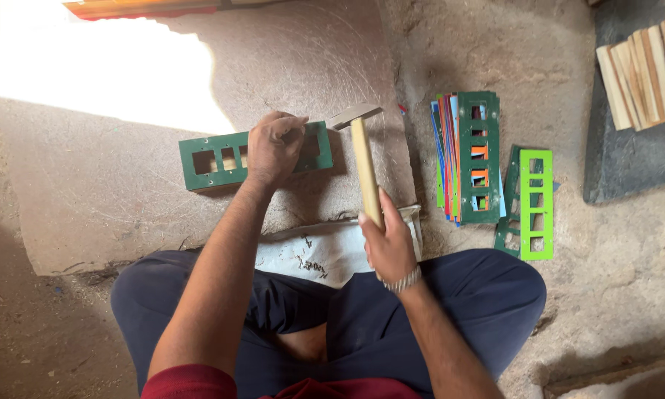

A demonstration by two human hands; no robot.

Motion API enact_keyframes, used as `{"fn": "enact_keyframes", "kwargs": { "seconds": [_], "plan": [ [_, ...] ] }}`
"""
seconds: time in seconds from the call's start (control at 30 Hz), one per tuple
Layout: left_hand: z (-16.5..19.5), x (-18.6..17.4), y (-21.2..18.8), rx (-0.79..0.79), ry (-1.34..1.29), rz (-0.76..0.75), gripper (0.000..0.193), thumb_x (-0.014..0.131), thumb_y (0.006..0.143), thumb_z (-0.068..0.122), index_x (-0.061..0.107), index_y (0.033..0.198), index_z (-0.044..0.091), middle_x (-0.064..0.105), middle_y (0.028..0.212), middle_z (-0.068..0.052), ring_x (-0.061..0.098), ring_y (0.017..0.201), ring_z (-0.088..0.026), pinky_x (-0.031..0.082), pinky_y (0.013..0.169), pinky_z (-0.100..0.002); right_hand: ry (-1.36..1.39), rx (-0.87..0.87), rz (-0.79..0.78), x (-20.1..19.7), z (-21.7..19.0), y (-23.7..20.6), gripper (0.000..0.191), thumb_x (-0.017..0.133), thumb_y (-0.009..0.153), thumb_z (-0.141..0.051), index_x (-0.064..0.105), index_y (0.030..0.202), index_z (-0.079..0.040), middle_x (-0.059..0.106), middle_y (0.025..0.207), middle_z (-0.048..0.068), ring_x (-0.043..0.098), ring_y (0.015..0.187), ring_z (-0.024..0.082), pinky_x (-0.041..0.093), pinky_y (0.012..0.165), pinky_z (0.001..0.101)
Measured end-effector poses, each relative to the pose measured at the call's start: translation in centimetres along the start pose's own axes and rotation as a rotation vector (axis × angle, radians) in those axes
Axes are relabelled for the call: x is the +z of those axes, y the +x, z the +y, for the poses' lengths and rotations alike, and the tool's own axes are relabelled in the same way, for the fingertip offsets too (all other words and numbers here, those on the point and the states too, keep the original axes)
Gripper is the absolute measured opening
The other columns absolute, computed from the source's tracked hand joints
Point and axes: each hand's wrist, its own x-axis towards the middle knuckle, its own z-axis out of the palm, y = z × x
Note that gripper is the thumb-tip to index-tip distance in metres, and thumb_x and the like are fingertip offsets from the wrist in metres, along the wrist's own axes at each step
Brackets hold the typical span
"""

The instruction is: The person sits on the floor and assembles small wooden frames by placing colored plastic inserts into wooden slots and hammering nails to secure them. The person repeatedly picks up frames, aligns inserts, and hammers nails, then stacks completed units.

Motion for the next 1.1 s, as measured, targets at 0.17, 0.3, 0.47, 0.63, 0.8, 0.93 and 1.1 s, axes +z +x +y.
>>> {"fn": "enact_keyframes", "kwargs": {
  "seconds": [0.17, 0.3, 0.47, 0.63, 0.8, 0.93, 1.1],
  "plan": [
    [0.1, -0.5, -0.3, -0.004, -0.077, 0.023, 0.041, 0.075, 0.09, 0.006, 0.063, 0.129, 0.007, 0.078, 0.099, -0.005, 0.075, 0.094, -0.024, 0.058, 0.087, -0.039, -0.353, -0.699, 0.098, 0.2, 0.8, -1.7, 0.062, 0.062, 0.101, -0.015, 0.038, 0.156, 0.001, 0.062, 0.14, 0.029, 0.067, 0.124, 0.036, 0.057, 0.098, 0.0416],
    [0.3, -0.5, 0.0, -0.092, -0.163, -0.017, 0.056, 0.075, 0.089, 0.004, 0.049, 0.139, 0.005, 0.078, 0.1, -0.006, 0.077, 0.093, -0.022, 0.06, 0.088, -0.036, -0.414, -0.637, 0.084, 0.4, 0.8, -0.7, 0.062, 0.063, 0.098, -0.017, 0.041, 0.155, -0.005, 0.064, 0.138, 0.026, 0.068, 0.122, 0.037, 0.057, 0.098, 0.0423],
    [0.2, -0.6, 0.2, -0.139, -0.166, -0.047, 0.065, 0.074, 0.091, 0.002, 0.039, 0.145, 0.005, 0.078, 0.101, -0.008, 0.077, 0.096, -0.021, 0.061, 0.09, -0.035, -0.527, -0.647, 0.109, 0.6, 0.5, -0.2, 0.063, 0.064, 0.097, -0.017, 0.041, 0.156, -0.01, 0.07, 0.124, 0.024, 0.072, 0.111, 0.036, 0.061, 0.089, 0.0425],
    [0.3, -0.7, 0.2, -0.19, -0.158, -0.088, 0.066, 0.073, 0.091, 0.002, 0.035, 0.146, 0.006, 0.078, 0.102, -0.009, 0.077, 0.098, -0.021, 0.062, 0.091, -0.037, -0.584, -0.65, 0.122, 0.5, 0.3, -0.4, 0.063, 0.067, 0.095, -0.017, 0.045, 0.154, -0.014, 0.072, 0.118, 0.022, 0.074, 0.104, 0.035, 0.062, 0.083, 0.0436],
    [0.5, -0.8, 0.3, -0.207, -0.223, -0.078, 0.069, 0.073, 0.092, 0.002, 0.032, 0.148, 0.005, 0.077, 0.103, -0.009, 0.077, 0.098, -0.021, 0.062, 0.091, -0.036, -0.602, -0.62, 0.127, 0.6, 0.1, -0.5, 0.064, 0.066, 0.095, -0.016, 0.044, 0.155, -0.014, 0.072, 0.112, 0.021, 0.075, 0.099, 0.034, 0.063, 0.079, 0.0432],
    [0.6, -0.8, 0.4, -0.227, -0.193, -0.086, 0.071, 0.073, 0.091, 0.001, 0.032, 0.148, 0.006, 0.077, 0.103, -0.009, 0.077, 0.095, -0.021, 0.062, 0.089, -0.036, -0.651, -0.642, 0.13, 0.4, -0.2, -0.4, 0.067, 0.069, 0.094, -0.016, 0.043, 0.155, -0.013, 0.072, 0.11, 0.021, 0.075, 0.095, 0.035, 0.062, 0.077, 0.0448],
    [0.5, -0.7, 0.3, -0.236, -0.207, -0.084, 0.072, 0.073, 0.091, 0.001, 0.03, 0.149, 0.006, 0.076, 0.101, -0.009, 0.077, 0.095, -0.02, 0.062, 0.088, -0.035, -0.561, -0.725, 0.186, 0.4, -0.1, -0.6, 0.063, 0.065, 0.1, -0.017, 0.041, 0.157, -0.014, 0.072, 0.11, 0.018, 0.076, 0.096, 0.031, 0.064, 0.076, 0.0412]
  ]
}}
